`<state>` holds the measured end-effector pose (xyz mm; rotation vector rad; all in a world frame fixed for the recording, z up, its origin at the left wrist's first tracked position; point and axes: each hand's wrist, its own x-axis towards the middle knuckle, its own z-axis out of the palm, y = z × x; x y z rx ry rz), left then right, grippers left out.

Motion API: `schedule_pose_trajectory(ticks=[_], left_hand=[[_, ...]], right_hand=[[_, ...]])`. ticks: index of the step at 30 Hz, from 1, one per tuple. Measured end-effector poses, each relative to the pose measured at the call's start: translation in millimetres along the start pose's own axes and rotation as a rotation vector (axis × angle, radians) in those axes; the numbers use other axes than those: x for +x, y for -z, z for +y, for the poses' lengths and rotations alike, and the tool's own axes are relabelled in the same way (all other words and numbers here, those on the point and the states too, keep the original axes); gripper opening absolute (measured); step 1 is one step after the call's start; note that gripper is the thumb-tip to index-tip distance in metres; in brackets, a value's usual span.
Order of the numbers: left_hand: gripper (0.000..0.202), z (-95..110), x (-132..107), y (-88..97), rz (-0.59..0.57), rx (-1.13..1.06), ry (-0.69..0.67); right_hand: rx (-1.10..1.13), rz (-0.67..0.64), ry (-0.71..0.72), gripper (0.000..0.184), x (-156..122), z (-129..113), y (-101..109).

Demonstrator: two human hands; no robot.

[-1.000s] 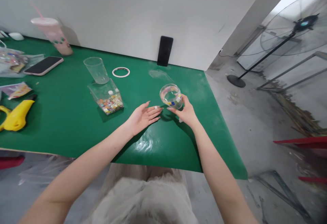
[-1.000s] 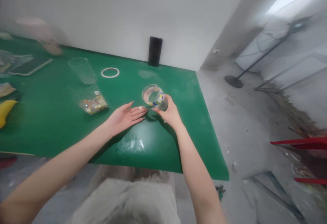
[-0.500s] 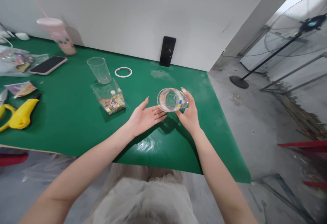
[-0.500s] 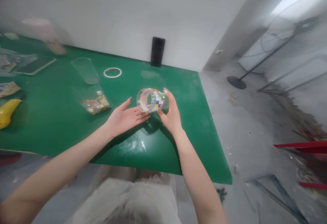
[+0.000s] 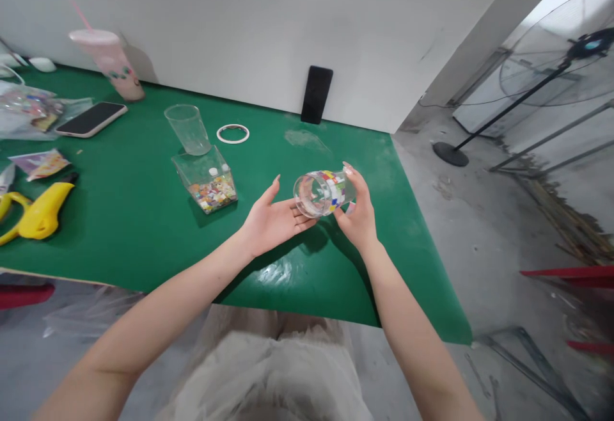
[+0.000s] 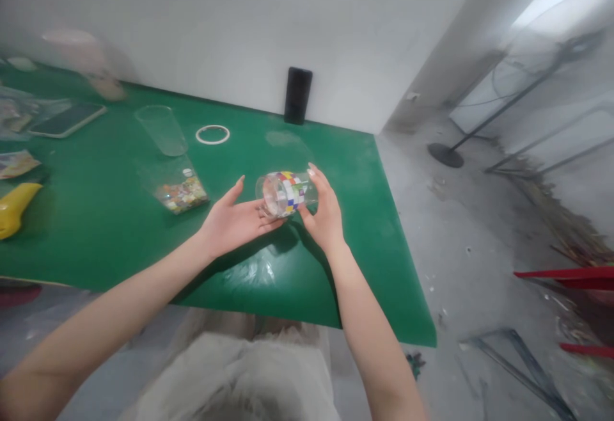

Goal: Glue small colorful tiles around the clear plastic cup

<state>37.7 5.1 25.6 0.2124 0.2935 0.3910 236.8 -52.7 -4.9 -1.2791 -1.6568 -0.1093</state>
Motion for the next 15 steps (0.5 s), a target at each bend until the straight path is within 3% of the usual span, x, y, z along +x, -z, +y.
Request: schedule_pose_trajectory(ticks=[15], left_hand=[[0.078, -0.1, 0.5, 3.1, -0.066, 0.016, 0.025]], right_hand=[[-0.042, -0.01, 0.015, 0.062, -0.5, 1.3, 0.8]])
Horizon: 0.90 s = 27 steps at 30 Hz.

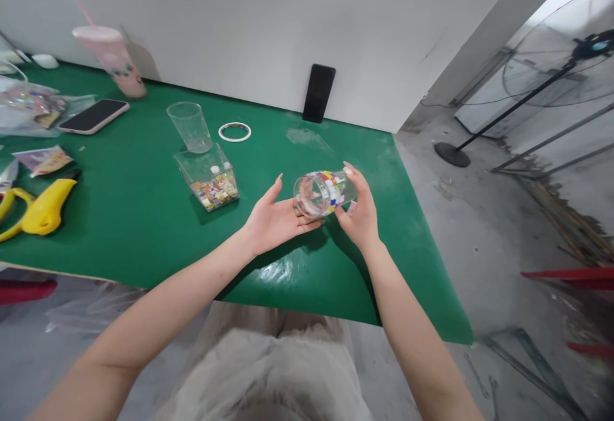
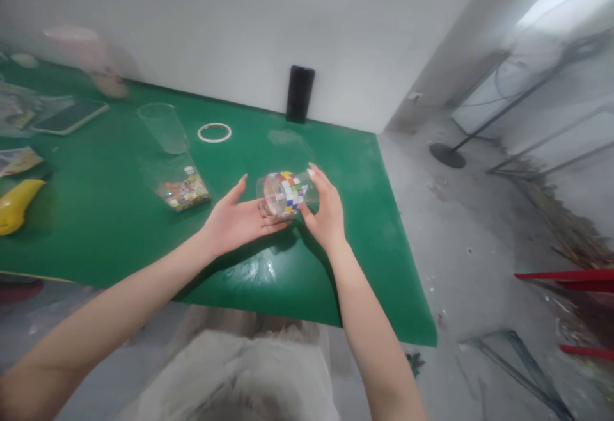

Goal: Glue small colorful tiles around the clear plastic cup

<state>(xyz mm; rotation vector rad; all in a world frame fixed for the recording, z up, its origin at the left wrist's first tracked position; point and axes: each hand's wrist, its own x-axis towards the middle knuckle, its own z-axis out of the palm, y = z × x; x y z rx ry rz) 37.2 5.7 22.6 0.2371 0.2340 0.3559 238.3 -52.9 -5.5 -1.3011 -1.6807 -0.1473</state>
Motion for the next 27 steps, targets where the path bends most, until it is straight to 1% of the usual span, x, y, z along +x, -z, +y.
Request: schedule_pose_trajectory(ticks=[9, 16, 22, 27], left_hand=[[0.079, -0.7, -0.5, -1.3, -0.011, 0.027, 0.009], [0.078, 0.6, -0.8, -0.8, -0.012, -0.013, 0.019], [0.078, 0.5, -0.8, -2.1, 0.003, -0.004, 0.024], [0.077, 0.2, -0.6, -1.2, -0.011, -0.002, 0.029]], right_hand=[[-0.031, 0.011, -0.006, 0.062, -0.8, 1.0, -0.9], [-0.059, 0.026, -0.006, 0.063, -1.1, 0.1, -0.3], [-0.07, 0.024, 0.007, 0.062, -0.3, -0.7, 0.8], [-0.082, 0.02, 0.002, 0.063, -1.4, 0.0, 1.0]])
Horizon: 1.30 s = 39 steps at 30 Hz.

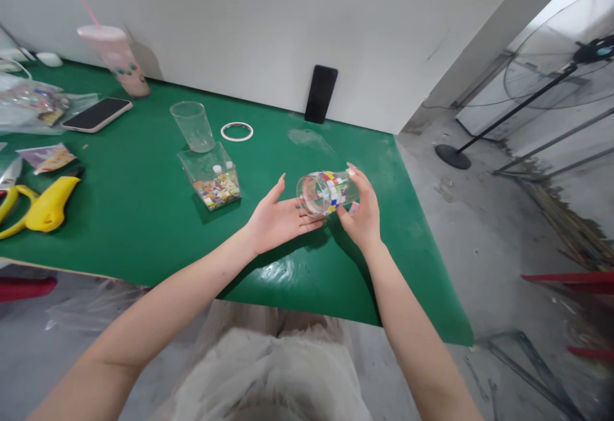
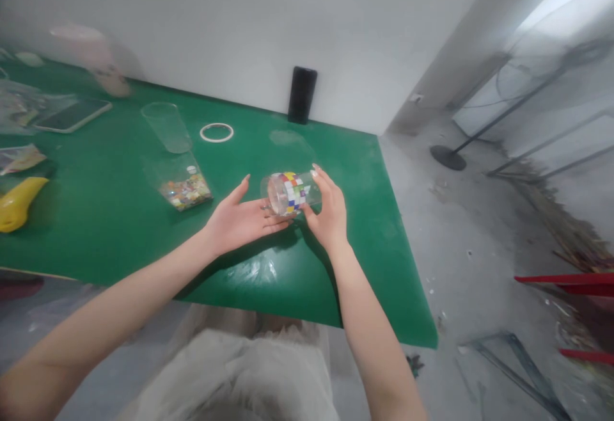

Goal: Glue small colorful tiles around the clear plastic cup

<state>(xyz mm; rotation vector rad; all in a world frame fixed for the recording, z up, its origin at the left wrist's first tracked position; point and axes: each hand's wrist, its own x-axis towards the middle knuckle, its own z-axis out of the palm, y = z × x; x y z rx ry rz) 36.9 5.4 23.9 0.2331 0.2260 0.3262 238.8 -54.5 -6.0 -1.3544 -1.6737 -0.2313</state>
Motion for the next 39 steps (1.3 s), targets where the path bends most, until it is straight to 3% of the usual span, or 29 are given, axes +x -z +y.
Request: schedule_pose_trajectory(ticks=[39], left_hand=[[0.073, -1.7, 0.2, -0.7, 0.049, -0.066, -0.023]], right_hand=[[-0.125, 0.043, 0.105, 0.064, 4.8, -2.5, 3.9]])
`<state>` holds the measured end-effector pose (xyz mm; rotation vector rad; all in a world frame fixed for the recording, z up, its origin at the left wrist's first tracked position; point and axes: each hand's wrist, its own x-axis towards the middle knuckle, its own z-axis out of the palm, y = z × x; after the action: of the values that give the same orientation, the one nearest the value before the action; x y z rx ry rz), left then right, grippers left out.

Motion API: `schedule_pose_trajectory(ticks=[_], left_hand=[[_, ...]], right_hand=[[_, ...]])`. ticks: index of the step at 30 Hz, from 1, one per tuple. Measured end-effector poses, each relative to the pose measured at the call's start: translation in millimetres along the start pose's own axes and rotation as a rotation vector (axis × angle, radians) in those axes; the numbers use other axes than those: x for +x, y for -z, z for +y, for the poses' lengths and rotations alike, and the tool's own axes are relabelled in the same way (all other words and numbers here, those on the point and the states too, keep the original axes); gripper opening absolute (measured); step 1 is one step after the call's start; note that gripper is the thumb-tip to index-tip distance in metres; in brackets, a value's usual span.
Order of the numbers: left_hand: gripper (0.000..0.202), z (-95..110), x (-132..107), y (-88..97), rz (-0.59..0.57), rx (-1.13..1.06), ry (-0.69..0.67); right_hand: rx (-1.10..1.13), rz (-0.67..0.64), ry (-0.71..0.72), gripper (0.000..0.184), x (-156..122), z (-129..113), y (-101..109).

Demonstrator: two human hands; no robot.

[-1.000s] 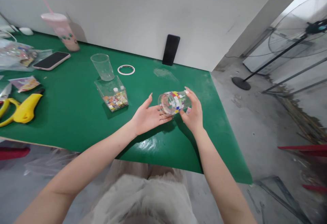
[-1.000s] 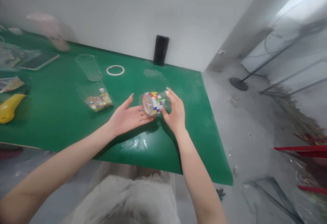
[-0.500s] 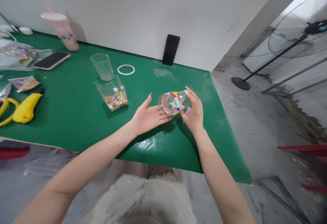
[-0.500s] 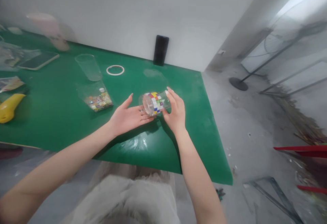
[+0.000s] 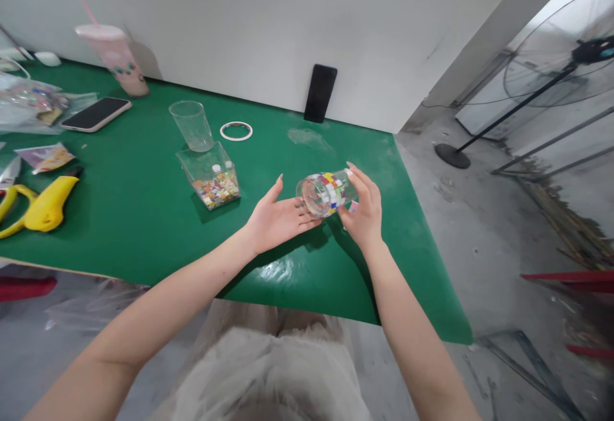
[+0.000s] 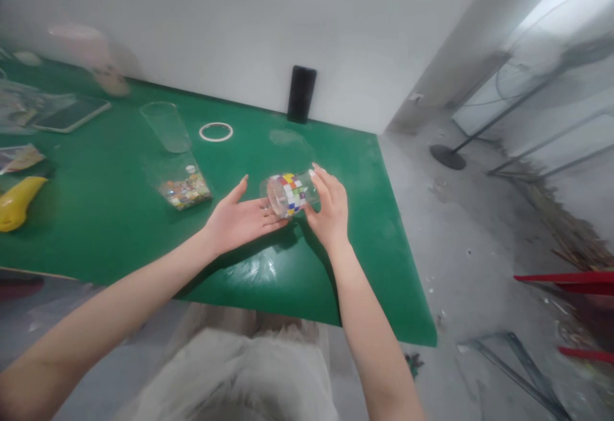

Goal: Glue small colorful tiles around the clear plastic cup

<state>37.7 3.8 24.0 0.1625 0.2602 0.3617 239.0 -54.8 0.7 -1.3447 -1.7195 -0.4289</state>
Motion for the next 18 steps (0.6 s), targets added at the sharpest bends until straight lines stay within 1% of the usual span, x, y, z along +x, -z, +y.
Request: schedule_pose_trajectory(ticks=[3, 7, 13, 15, 18], left_hand=[[0.075, 1.3, 0.5, 1.4, -0.013, 0.005, 0.007], [0.077, 3.3, 0.3, 2.0, -0.019, 0.018, 0.006], [0.077, 4.5, 3.1, -1.8, 0.019, 0.092, -0.024], [0.07, 4.9, 4.2, -0.9, 0.061, 0.169, -0.037], [0.051, 3.8, -0.9, 2.8, 0.216, 0.366, -0.135]], right_hand=[[0.008, -0.004, -0.023, 0.062, -1.5, 0.2, -1.8], [0.047, 0.026, -0.098, 0.06, -4.7, -0.2, -5.1], [0.107, 0.071, -0.133, 0.06, -5.0, 0.8, -7.0], [0.121, 0.089, -0.14, 0.06, -5.2, 2.3, -7.7], [0.13, 0.113, -0.193, 0.06, -6.5, 5.7, -8.1]])
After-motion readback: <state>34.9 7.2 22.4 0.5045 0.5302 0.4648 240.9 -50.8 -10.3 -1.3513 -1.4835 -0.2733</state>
